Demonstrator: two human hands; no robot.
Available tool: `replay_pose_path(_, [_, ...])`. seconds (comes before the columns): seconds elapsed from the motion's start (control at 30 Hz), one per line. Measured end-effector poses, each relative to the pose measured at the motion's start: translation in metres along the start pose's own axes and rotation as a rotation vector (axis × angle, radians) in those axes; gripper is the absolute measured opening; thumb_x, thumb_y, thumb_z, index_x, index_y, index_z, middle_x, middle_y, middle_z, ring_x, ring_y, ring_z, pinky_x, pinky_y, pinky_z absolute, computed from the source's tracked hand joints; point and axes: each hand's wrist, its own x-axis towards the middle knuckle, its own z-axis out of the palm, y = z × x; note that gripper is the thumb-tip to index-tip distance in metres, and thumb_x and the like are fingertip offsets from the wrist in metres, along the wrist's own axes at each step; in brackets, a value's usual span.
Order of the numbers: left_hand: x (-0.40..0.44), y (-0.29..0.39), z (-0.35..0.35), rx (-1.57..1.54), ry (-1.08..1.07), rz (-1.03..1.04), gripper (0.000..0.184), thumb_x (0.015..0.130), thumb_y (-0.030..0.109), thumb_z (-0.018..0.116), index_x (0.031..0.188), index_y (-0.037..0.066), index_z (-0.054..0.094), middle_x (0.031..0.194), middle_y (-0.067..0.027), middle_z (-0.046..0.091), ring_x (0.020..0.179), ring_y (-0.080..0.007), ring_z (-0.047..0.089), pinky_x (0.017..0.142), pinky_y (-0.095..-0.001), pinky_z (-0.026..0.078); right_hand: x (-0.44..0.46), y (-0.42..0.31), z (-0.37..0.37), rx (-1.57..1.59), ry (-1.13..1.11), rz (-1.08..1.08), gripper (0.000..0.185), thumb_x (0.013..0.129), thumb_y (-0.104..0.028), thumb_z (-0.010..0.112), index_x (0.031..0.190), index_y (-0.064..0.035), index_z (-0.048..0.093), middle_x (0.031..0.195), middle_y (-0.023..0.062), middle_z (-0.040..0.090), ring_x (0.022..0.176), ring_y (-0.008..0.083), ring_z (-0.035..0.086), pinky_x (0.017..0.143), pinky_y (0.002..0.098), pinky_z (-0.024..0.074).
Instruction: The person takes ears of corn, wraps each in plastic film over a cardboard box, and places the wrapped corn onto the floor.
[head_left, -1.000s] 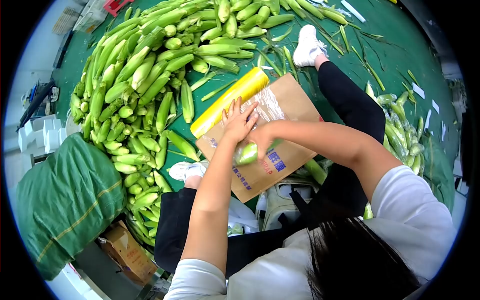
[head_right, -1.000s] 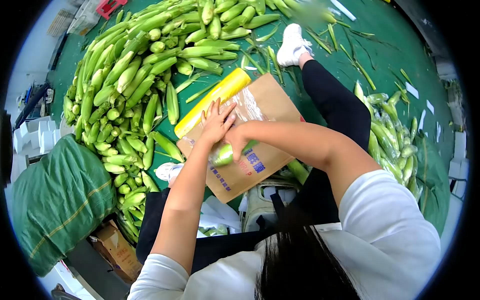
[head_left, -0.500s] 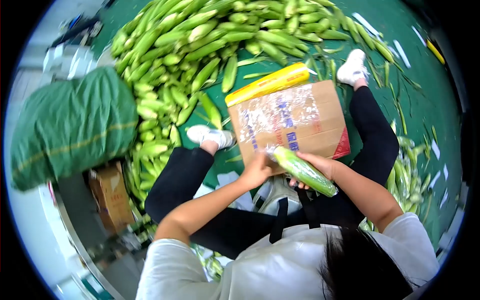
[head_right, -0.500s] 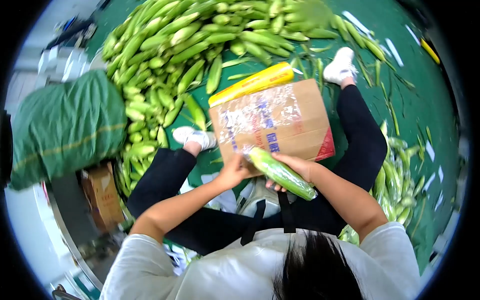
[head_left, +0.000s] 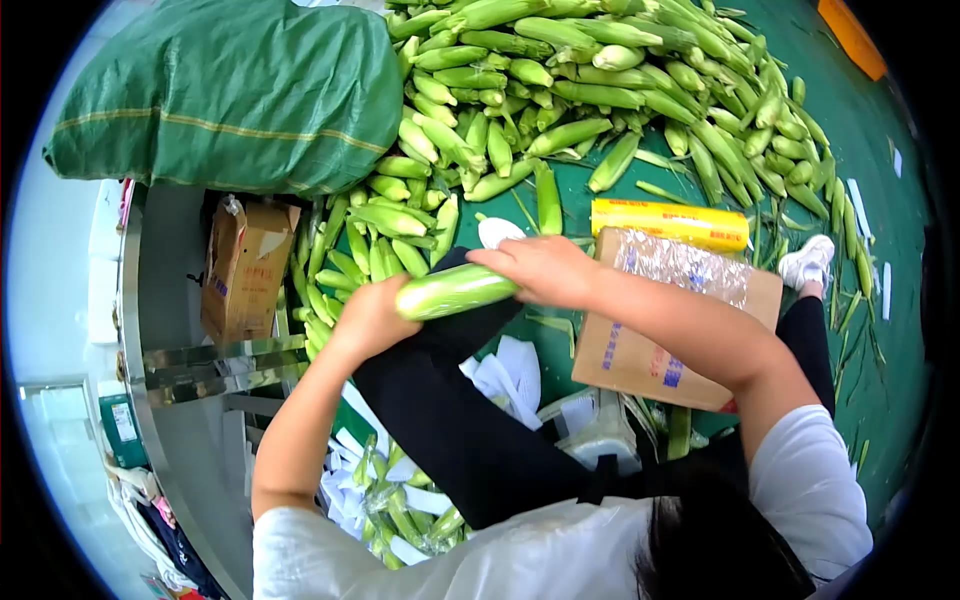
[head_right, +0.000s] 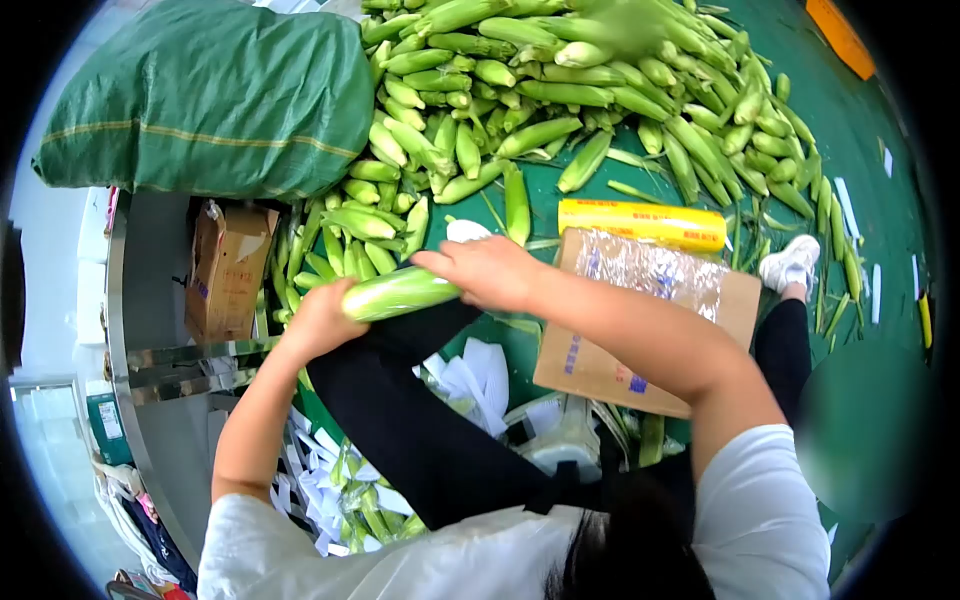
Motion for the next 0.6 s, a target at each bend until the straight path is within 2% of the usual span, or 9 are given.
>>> replay_pose_path(0.03, [-0.008, -0.038, -0.001, -0.115, -0.009, -0.021, 0.035, 0.075, 0.020, 0.072, 0.105, 0.003, 0.066, 0.083, -0.0152, 0.071, 0.076, -0.0345, 0.070, 0.071, -0.0448, 0.055, 0.024, 0.033, 0.014, -0.204, 0.056, -0.165, 0.053, 0.082, -0.018, 0.067, 0.133, -0.0208, 0.052, 0.103, 0.0108, 0.069, 0.091, 0.0328, 0.069, 0.070, 0.0430, 0.0565])
replay_pose_path(0.1, [-0.030, -0.079, 0.004, -0.478, 0.135, -0.207, 0.028, 0.075, 0.020, 0.073, 0.096, 0.003, 0.065, 0.070, -0.0071, 0.066, 0.061, -0.0225, 0.063, 0.059, -0.0371, 0.050, 0.059, 0.120, 0.066, -0.186, 0.271, 0.151, 0.047, 0.086, -0.012, 0.060, 0.132, -0.0215, 0.055, 0.103, 0.0078, 0.069, 0.086, 0.0316, 0.070, 0.062, 0.0392, 0.0569])
replay_pose_path(0.13, [-0.049, -0.077, -0.005, -0.781, 0.007, -0.709, 0.016, 0.076, 0.017, 0.070, 0.085, 0.005, 0.062, 0.065, 0.0017, 0.055, 0.054, -0.0114, 0.048, 0.049, -0.0294, 0.038, 0.070, 0.157, 0.070, -0.204, 0.073, 0.417, 0.046, 0.088, -0.014, 0.059, 0.133, -0.0225, 0.056, 0.115, 0.0078, 0.066, 0.099, 0.0306, 0.067, 0.074, 0.0400, 0.0565])
replay_pose_path(0.17, [-0.079, -0.113, 0.020, -0.968, 0.078, -0.772, 0.014, 0.074, 0.016, 0.070, 0.082, 0.010, 0.061, 0.066, 0.0003, 0.055, 0.046, -0.0081, 0.043, 0.041, -0.0268, 0.030, 0.073, 0.187, 0.080, -0.220, -0.136, 0.677, 0.045, 0.090, -0.016, 0.058, 0.134, -0.0234, 0.057, 0.126, 0.0078, 0.064, 0.112, 0.0295, 0.064, 0.086, 0.0409, 0.0562])
replay_pose_path(0.27, [-0.215, -0.186, 0.125, -0.656, 0.156, -1.085, 0.024, 0.076, 0.018, 0.075, 0.094, 0.004, 0.066, 0.072, -0.0018, 0.063, 0.059, -0.0117, 0.057, 0.052, -0.0245, 0.042, 0.047, 0.265, 0.152, -0.666, -0.126, 0.214, 0.042, 0.093, -0.021, 0.055, 0.135, -0.0245, 0.058, 0.150, 0.0078, 0.047, 0.141, 0.0268, 0.040, 0.114, 0.0474, 0.0355])
replay_pose_path(0.37, [-0.309, -0.142, 0.197, -0.400, -0.065, -1.359, 0.029, 0.083, 0.021, 0.075, 0.104, 0.003, 0.066, 0.087, -0.0061, 0.068, 0.077, -0.0153, 0.064, 0.066, -0.0282, 0.050, 0.058, 0.291, 0.184, -0.615, -0.487, 0.172, 0.044, 0.094, -0.024, 0.056, 0.138, -0.0252, 0.057, 0.161, 0.0081, 0.031, 0.153, 0.0240, 0.014, 0.123, 0.0509, 0.0116])
replay_pose_path(0.4, [-0.339, -0.125, 0.223, -0.370, -0.177, -1.368, 0.030, 0.083, 0.020, 0.074, 0.107, 0.003, 0.065, 0.090, -0.0069, 0.068, 0.079, -0.0160, 0.064, 0.068, -0.0288, 0.051, 0.063, 0.296, 0.181, -0.716, -0.512, 0.117, 0.038, 0.093, -0.021, 0.058, 0.131, -0.0240, 0.062, 0.149, 0.0093, 0.046, 0.145, 0.0261, 0.033, 0.123, 0.0506, 0.0161])
replay_pose_path(0.5, [-0.383, -0.090, 0.243, -0.381, -0.424, -1.315, 0.032, 0.086, 0.017, 0.071, 0.113, 0.004, 0.064, 0.098, -0.0091, 0.068, 0.085, -0.0178, 0.065, 0.073, -0.0307, 0.051, 0.072, 0.310, 0.160, -0.599, -0.705, 0.041, 0.035, 0.089, -0.020, 0.063, 0.124, -0.0240, 0.063, 0.131, 0.0069, 0.059, 0.133, 0.0271, 0.048, 0.123, 0.0521, 0.0160])
replay_pose_path(0.6, [-0.373, -0.150, 0.216, -0.235, -0.499, -1.120, 0.034, 0.088, 0.014, 0.068, 0.120, 0.004, 0.062, 0.105, -0.0114, 0.069, 0.091, -0.0196, 0.066, 0.078, -0.0325, 0.052, 0.040, 0.305, 0.092, -0.349, -0.299, -0.101, 0.058, 0.067, -0.034, 0.078, 0.120, -0.0198, 0.061, 0.108, 0.0106, 0.061, 0.113, 0.0304, 0.058, 0.110, 0.0561, 0.0352])
